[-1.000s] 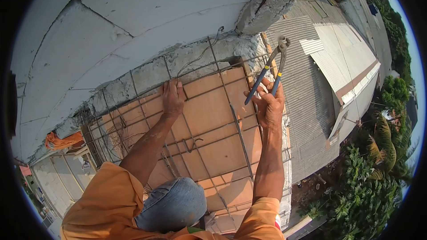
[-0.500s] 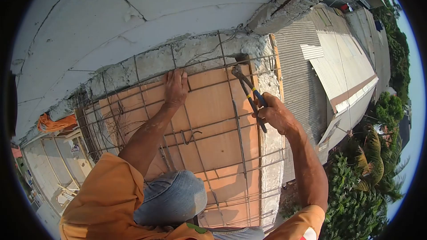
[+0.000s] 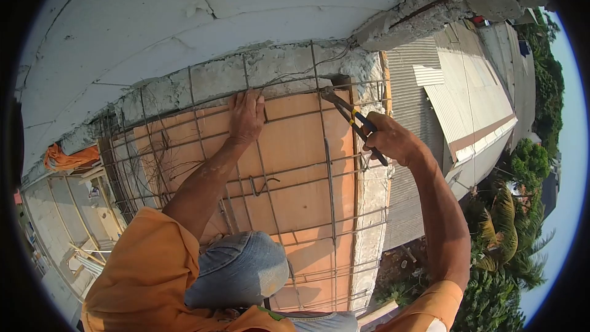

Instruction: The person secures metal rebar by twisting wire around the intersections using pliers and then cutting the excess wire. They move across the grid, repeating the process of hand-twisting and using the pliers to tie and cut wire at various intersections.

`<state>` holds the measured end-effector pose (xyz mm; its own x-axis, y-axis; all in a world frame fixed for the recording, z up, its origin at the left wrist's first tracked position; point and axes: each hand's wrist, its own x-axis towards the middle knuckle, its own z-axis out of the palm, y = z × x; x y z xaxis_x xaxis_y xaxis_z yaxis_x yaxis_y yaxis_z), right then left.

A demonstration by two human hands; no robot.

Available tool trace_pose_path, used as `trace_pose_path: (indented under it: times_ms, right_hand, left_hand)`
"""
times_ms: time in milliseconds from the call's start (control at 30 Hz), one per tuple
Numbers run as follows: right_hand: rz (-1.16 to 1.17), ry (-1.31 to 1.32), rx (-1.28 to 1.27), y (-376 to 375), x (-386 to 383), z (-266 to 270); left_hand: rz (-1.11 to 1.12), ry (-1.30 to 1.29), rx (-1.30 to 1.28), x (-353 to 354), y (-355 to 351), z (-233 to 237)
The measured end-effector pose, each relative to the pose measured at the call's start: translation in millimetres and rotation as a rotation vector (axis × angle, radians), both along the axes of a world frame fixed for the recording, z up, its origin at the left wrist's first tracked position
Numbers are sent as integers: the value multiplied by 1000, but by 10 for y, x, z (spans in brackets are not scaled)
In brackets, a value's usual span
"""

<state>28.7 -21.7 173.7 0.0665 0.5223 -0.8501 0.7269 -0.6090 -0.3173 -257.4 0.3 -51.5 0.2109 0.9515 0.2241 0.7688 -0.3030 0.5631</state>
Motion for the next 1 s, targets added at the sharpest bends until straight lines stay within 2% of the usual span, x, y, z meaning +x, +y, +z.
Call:
trace_pose_path:
  times_ms: [133, 400, 467, 533, 600, 667, 733, 900, 933, 1000]
  right_hand:
    - [-13, 41, 14, 76, 54, -24]
    - [-162, 101, -95, 10, 38, -216]
    - [-23, 44, -134, -44, 102, -400]
    - [-38, 51, -97, -181, 85, -517]
    - [121, -168, 163, -315, -43, -520]
    - [119, -156, 250, -418, 51, -669]
    - [-100, 71, 14, -314, 44, -587]
    - [-332, 381, -109, -145, 101, -311]
    - [-333, 383, -104, -135, 128, -290]
    - [-92, 188, -32, -39, 155, -245]
  left_hand:
    - [2, 2, 109, -1, 13, -42]
    - [2, -23, 107, 2, 10, -32]
    - [-2, -27, 93, -4, 27, -38]
    - [-10, -8, 121, -10, 25, -95]
    - [-15, -6, 108, -12, 21, -93]
    - [-17, -9, 90, 24, 28, -81]
    - [-8, -1, 90, 13, 27, -84]
    - [0, 18, 96, 26, -5, -38]
    - [2, 16, 62, 27, 3, -14]
    - [7, 15, 65, 35, 36, -34]
